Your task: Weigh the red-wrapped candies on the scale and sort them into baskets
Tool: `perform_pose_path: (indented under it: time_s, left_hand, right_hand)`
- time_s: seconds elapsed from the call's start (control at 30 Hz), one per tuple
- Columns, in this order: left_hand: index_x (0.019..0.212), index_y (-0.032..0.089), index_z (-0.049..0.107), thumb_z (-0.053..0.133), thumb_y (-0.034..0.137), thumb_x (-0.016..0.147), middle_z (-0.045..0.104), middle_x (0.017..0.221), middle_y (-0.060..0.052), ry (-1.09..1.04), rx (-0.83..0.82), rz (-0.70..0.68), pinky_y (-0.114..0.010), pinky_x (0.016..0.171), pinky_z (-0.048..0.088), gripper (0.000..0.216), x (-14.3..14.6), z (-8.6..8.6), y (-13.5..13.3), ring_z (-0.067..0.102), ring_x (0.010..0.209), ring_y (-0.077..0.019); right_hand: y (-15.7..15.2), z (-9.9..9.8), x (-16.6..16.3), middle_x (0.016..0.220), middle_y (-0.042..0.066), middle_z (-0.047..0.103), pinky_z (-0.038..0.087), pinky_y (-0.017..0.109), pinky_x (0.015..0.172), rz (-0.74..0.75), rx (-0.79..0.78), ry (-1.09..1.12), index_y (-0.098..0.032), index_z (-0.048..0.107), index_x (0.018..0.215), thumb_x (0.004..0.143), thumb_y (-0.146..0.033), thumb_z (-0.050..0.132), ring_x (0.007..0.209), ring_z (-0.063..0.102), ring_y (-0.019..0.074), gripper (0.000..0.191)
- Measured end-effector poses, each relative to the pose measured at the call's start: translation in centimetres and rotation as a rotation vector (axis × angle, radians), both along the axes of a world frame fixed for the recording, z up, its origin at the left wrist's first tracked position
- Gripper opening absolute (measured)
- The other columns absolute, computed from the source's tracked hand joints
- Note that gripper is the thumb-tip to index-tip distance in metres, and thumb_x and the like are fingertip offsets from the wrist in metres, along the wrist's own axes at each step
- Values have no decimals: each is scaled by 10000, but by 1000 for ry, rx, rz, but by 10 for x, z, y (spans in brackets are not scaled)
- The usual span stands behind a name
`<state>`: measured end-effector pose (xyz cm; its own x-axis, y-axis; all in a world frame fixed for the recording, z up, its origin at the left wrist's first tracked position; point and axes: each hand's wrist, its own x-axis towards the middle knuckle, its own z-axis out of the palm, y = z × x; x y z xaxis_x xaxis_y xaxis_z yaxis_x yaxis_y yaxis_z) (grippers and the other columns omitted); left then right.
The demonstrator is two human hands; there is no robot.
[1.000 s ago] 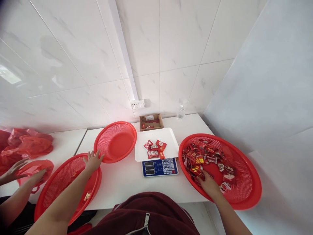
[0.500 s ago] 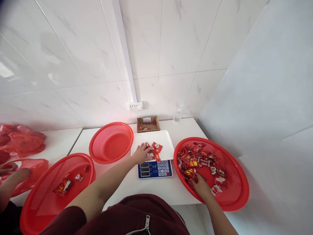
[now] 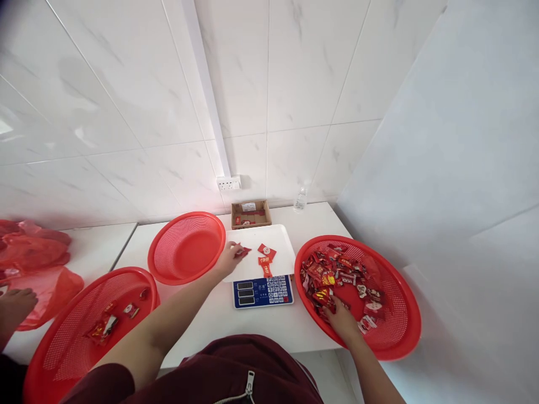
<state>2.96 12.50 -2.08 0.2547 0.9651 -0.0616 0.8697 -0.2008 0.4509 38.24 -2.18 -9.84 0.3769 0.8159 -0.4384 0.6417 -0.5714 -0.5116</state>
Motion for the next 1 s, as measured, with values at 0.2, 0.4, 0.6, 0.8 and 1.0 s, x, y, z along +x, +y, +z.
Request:
perform_pose_path:
  time_s: [0.2,0.4,0.6,0.8,1.0]
  left_hand:
    - [1244,206,499,420,261,882,293,1430,-153,44,123,347,-493,1011,349,374,-71,22,4,371,1275,-326]
    - [1404,243,297,548,419,808,116,1537,-138,257,8,-52,-565,1095,90,670,-15,5,-2,39,1406,-332]
    - [1430,289,230,620,596,688,95,1545,-106,285,-135,-559,-554,1094,117,893,70,-8,9,34,1406,-328]
    - [1314,336,423,468,519,840,349,1435,-78,339,-93,-535,-476,1034,290,510,84,-9,26,287,1312,-296]
    - [1222,244,495,350,197,895,505,1180,-120,403,-94,-379,-338,818,448,360,70,-11,19,476,1110,-250]
  right_hand:
    - [2,5,-2,1158,182,616,448,354,868,33,-35,-29,-53,437,1312,764,-364,430,1074,586,292,631]
    - [2,4,-1,1177,171,610,443,364,880,30,-38,-44,-74,456,1300,762,-369,437,1067,587,299,614]
    - [0,0,0,1076,126,658,450,345,875,-14,2,13,-112,454,1306,771,-361,448,1019,617,269,590]
    - [-1,0,0,1162,133,618,432,332,909,10,-3,11,-111,428,1328,803,-336,437,1109,567,256,571]
    - [0,5,-1,1215,144,584,416,323,924,11,-40,7,-108,381,1363,826,-316,446,1134,548,247,579]
